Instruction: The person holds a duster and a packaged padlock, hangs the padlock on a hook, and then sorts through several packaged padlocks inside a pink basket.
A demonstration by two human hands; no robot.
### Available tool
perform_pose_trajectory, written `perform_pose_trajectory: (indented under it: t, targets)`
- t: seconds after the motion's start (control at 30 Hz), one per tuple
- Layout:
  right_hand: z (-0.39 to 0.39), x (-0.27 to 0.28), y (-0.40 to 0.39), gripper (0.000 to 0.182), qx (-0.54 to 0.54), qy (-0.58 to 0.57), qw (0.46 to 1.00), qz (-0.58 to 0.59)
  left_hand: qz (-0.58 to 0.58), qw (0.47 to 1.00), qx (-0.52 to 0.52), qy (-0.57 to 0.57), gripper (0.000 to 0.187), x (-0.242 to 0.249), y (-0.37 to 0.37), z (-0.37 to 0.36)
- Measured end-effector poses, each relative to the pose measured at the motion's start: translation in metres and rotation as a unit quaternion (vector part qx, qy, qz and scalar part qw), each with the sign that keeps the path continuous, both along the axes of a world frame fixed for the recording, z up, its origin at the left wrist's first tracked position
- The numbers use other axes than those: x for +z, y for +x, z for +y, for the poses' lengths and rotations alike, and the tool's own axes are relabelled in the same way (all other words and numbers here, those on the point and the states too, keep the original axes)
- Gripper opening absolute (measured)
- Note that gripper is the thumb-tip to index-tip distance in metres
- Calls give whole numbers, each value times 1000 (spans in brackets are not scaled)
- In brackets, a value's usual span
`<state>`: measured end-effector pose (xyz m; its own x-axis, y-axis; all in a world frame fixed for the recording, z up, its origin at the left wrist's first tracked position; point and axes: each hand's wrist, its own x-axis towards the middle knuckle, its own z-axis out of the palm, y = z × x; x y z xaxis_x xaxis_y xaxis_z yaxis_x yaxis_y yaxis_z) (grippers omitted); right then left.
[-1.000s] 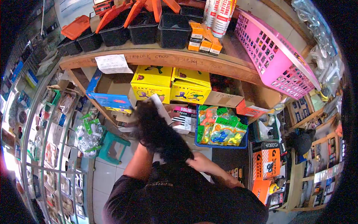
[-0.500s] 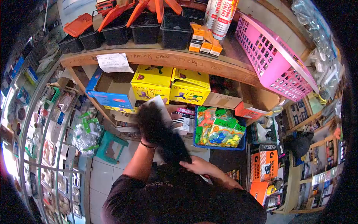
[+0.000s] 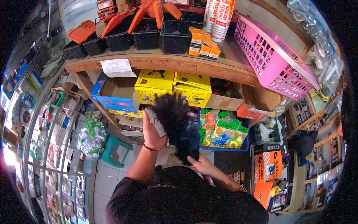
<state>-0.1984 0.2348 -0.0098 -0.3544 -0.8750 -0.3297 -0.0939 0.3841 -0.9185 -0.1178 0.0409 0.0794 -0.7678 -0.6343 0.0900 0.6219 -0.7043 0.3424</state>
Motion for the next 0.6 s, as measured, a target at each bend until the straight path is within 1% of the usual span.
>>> perform_pose_trajectory:
  t: [0.03, 0.07, 0.1, 0.13, 0.17, 0.2, 0.23, 0.27, 0.33, 0.37, 0.4, 0.43, 0.47, 0.5, 0.53, 0.6]
  targets:
    - [-1, -1, 0, 45, 67, 83, 992, 64, 81, 996, -38, 15, 58, -11, -3, -3]
    - [-3, 0, -3, 43, 131, 163, 969, 131, 164, 983, -77, 26, 61, -17, -7, -9]
    - [-4, 3, -5, 43, 129, 159, 969, 136, 118, 971, -185, -98, 62, -13, -5, -15]
    - [-3, 7, -4, 41, 97, 103, 986, 92, 157, 958, -210, -115, 63, -10, -8, -19]
    - [-1, 10, -2, 40, 66, 47, 996, 44, 157, 967, -181, -84, 63, -7, -6, -15]
    - [2, 11, 1, 38, 34, -7, 999, -5, 155, 975, -150, -51, 63, 7, -3, -5]
    - [0, 9, -2, 38, -16, 22, 999, 19, 25, 998, -26, 54, 62, 21, -10, 2]
    - [-5, 15, -4, 38, -16, 16, 999, 22, 1, 1000, -21, 2, 62, 15, -9, 0]
    - [-3, 28, 9, 41, 88, 83, 985, 122, 162, 979, -121, -18, 63, -12, -12, -6]
    - [2, -11, 10, 38, 90, -26, 953, 287, 144, 964, -203, -94, 64, -31, -18, -20]
    - [2, -24, 4, 38, 85, -25, 955, 283, -210, 958, -61, -187, 64, 2, -9, -6]
    - [4, -31, -4, 41, 71, -20, 981, 182, 21, 985, -134, -109, 64, 3, -8, -4]
    - [6, -34, -9, 45, 59, -15, 995, 81, 252, 948, -195, -23, 64, 4, -7, -2]
    - [3, -28, -7, 43, -29, -42, 995, 81, 18, 1000, -23, -7, 64, 10, -8, 0]
    - [1, -19, -5, 43, -26, -39, 995, 84, 13, 999, -21, -46, 66, 7, -5, -1]
    - [0, 8, 4, 37, 35, 20, 993, 108, 36, 998, -55, 9, 66, -4, -6, -4]
